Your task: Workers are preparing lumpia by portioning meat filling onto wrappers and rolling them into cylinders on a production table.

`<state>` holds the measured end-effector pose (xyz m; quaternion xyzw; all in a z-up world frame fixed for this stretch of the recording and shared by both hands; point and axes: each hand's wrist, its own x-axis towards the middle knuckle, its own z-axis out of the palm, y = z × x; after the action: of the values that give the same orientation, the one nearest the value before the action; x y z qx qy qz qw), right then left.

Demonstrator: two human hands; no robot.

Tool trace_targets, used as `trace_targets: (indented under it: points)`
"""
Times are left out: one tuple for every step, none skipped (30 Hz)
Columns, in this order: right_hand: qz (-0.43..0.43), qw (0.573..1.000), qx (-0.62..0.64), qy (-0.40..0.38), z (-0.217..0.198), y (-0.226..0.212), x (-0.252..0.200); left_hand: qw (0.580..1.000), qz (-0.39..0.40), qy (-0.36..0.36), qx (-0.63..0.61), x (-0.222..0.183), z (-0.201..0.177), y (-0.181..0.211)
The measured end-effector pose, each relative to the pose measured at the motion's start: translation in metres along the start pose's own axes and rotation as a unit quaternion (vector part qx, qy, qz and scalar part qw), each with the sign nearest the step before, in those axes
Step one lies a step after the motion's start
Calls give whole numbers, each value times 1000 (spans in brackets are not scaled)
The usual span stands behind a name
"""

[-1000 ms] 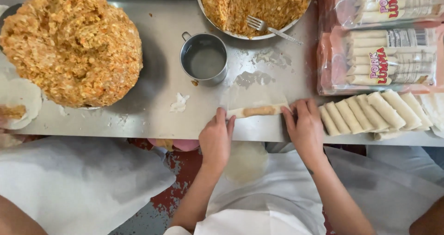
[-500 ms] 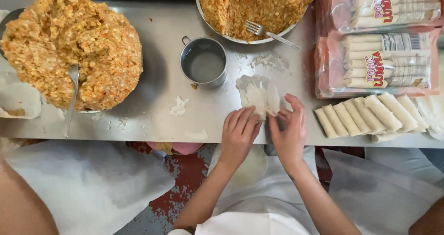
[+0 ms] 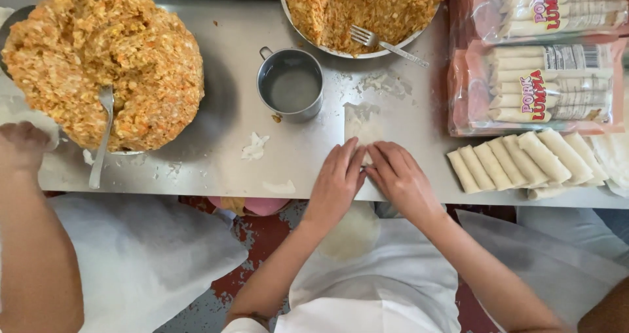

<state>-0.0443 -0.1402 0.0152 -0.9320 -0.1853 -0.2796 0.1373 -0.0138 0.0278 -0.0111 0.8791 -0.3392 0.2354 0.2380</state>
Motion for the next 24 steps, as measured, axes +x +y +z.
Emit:
trace_targets:
  points:
    - [0,1000,-1,0,-3,7,2,1000,0,1,0,1,0,-9]
    - [-14,999,40,-29,-7,13,3,999,16,-24,-35,3,-1,-19]
    - [-29,995,80,-58,-10,20,5,996,31,-48,-69,4,-2,-28]
    - [-30,995,81,-58,-13,27,8,996,31,-47,-69,13,-10,-30]
    - [17,983,167,-80,-16,33,10,989,15,-77,-125,21,-20,-31]
    - [63,961,251,-102,-18,39,12,978,-1,-106,-180,29,-29,-33]
    - [63,960,252,-102,-11,42,12,978,-2,-106,-180,27,-19,-38]
    - [83,963,246,-76,-4,46,11,987,11,-105,-119,25,-9,-43]
    - [102,965,238,-49,3,51,13,993,25,-102,-57,25,3,-49]
    - [101,965,237,-47,5,45,12,993,26,-101,-56,21,10,-46]
    - [85,982,167,-8,7,39,10,998,33,-55,-1,17,17,-43]
    - [70,992,96,31,9,33,9,998,40,-9,55,13,25,-40]
    - [70,992,95,33,10,29,9,998,41,-8,55,12,23,-37]
    - [36,996,79,36,10,26,9,997,44,-1,68,12,20,-34]
    - [2,997,64,37,11,21,9,996,46,5,81,10,18,-30]
    - [3,997,64,38,9,24,12,996,46,4,81,15,14,-34]
    - [-5,997,74,17,8,26,14,998,50,-2,38,19,10,-38]
    - [-12,996,84,-4,6,28,16,998,54,-8,-4,22,5,-42]
    - [-13,996,84,-4,3,33,20,999,54,-8,-3,23,5,-44]
    - [4,990,139,-24,0,37,23,996,28,-39,-73,24,4,-47]
    - [21,980,191,-44,-4,42,26,987,2,-70,-143,26,3,-49]
    - [20,980,191,-44,-2,46,29,987,2,-70,-143,27,5,-52]
    - [34,976,213,-32,0,50,33,991,10,-84,-106,29,7,-56]
    - [47,971,235,-20,2,55,36,993,18,-99,-69,31,10,-60]
